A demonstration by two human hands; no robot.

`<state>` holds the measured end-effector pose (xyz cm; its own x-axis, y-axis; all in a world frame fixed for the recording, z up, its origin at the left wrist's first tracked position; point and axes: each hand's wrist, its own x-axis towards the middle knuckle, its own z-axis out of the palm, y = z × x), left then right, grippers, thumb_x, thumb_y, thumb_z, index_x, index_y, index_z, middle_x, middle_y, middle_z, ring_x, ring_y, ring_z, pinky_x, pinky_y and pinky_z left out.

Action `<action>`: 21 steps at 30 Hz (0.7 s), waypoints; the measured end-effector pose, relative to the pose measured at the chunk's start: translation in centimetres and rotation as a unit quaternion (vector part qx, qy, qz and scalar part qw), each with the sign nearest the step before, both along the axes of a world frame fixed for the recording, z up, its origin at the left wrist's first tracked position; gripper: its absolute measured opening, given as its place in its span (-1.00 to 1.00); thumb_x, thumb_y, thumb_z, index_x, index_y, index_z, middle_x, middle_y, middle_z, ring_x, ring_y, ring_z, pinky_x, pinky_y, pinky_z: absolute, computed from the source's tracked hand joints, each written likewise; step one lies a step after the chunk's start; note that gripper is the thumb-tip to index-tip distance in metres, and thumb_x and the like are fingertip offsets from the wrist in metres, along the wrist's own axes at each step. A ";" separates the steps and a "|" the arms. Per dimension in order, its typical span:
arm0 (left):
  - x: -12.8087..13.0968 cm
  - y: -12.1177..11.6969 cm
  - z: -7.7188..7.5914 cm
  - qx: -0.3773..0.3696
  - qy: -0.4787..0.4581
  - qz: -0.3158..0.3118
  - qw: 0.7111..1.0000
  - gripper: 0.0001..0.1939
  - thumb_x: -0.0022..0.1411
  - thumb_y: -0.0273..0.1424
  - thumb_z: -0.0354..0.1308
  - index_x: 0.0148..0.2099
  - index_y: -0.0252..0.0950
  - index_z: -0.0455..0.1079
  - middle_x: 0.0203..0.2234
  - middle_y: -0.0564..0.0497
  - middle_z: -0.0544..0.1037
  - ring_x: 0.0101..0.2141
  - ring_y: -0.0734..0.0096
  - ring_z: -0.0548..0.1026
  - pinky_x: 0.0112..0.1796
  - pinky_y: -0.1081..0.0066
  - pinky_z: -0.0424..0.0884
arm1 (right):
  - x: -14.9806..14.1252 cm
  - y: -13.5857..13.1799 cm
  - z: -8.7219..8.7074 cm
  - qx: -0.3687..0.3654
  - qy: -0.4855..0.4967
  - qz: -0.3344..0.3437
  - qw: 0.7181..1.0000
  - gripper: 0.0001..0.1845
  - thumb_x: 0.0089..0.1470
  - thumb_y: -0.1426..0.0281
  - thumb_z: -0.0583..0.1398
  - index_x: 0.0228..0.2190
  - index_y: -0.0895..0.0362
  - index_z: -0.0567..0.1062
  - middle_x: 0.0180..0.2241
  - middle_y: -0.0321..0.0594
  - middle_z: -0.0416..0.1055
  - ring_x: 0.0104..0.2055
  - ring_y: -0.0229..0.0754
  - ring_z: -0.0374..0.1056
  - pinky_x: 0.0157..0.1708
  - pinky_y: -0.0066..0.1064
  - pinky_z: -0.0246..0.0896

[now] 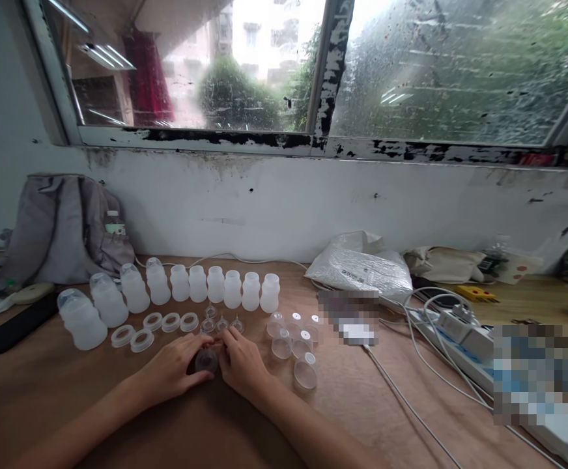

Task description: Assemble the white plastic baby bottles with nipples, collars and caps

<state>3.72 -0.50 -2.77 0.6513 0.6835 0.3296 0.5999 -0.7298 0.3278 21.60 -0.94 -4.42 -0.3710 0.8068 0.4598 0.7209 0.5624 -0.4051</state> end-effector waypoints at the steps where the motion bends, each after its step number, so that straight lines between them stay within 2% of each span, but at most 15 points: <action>1: 0.0 0.1 0.0 0.000 -0.003 -0.001 1.000 -0.59 0.05 -0.24 0.11 -0.05 -0.22 0.17 -0.16 -0.03 0.41 -0.15 0.25 0.35 -0.14 0.28 0.26 | 0.0 0.0 0.0 -0.002 -0.001 0.000 1.000 -0.76 -0.04 0.59 -0.02 -0.31 0.12 0.30 -0.36 -0.24 0.29 -0.42 -0.28 0.23 -0.45 -0.50 0.08; 6: 0.2 -0.1 0.1 -0.003 -0.022 0.020 1.000 -0.62 0.05 -0.18 0.09 -0.10 -0.22 0.21 -0.19 -0.06 0.40 -0.18 0.24 0.35 -0.17 0.29 0.29 | 0.0 0.1 -0.1 -0.003 0.001 0.002 1.000 -0.73 -0.05 0.60 -0.02 -0.29 0.12 0.31 -0.38 -0.25 0.28 -0.41 -0.27 0.23 -0.43 -0.49 0.10; 11: 0.3 -0.2 -0.2 -0.008 -0.067 0.063 0.996 -0.84 0.18 -0.31 -0.07 -0.29 -0.22 0.30 -0.31 -0.05 0.39 -0.28 0.32 0.37 -0.24 0.34 0.31 | 0.1 -0.1 0.2 -0.008 -0.009 0.028 1.000 -0.71 -0.08 0.62 -0.03 -0.30 0.13 0.29 -0.32 -0.21 0.27 -0.34 -0.24 0.24 -0.36 -0.47 0.14; 14: 0.3 -0.3 -0.2 -0.056 -0.143 0.083 0.985 -0.79 0.22 -0.33 -0.14 -0.35 -0.24 0.28 -0.46 0.03 0.41 -0.40 0.40 0.38 -0.35 0.41 0.30 | -0.1 -0.7 0.7 0.000 -0.028 0.069 0.997 -0.63 -0.16 0.60 0.01 -0.23 0.13 0.24 -0.28 -0.18 0.26 -0.26 -0.18 0.23 -0.28 -0.42 0.14; 16: 0.4 -0.5 0.0 -0.103 -0.203 0.100 0.969 -0.77 0.23 -0.29 -0.15 -0.36 -0.25 0.26 -0.52 0.07 0.40 -0.48 0.45 0.36 -0.43 0.46 0.28 | -0.4 -1.1 1.0 0.011 -0.020 0.093 0.995 -0.60 -0.14 0.55 0.04 -0.17 0.13 0.20 -0.28 -0.17 0.26 -0.25 -0.16 0.22 -0.25 -0.38 0.14; 21: 1.0 -1.8 0.1 -0.210 -0.286 0.083 0.931 -0.77 0.20 -0.24 -0.11 -0.33 -0.27 0.24 -0.54 0.10 0.40 -0.54 0.50 0.34 -0.50 0.52 0.24 | -0.8 -1.5 0.4 0.028 0.035 0.096 0.994 -0.80 -0.08 0.53 0.01 -0.31 0.12 0.21 -0.38 -0.22 0.29 -0.36 -0.22 0.24 -0.37 -0.45 0.13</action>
<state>4.70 -2.26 -2.70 0.3252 0.9062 0.2704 0.3328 -0.3773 0.8642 20.75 -2.43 -4.00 -0.4814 0.6965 0.5321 0.5691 0.7101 -0.4146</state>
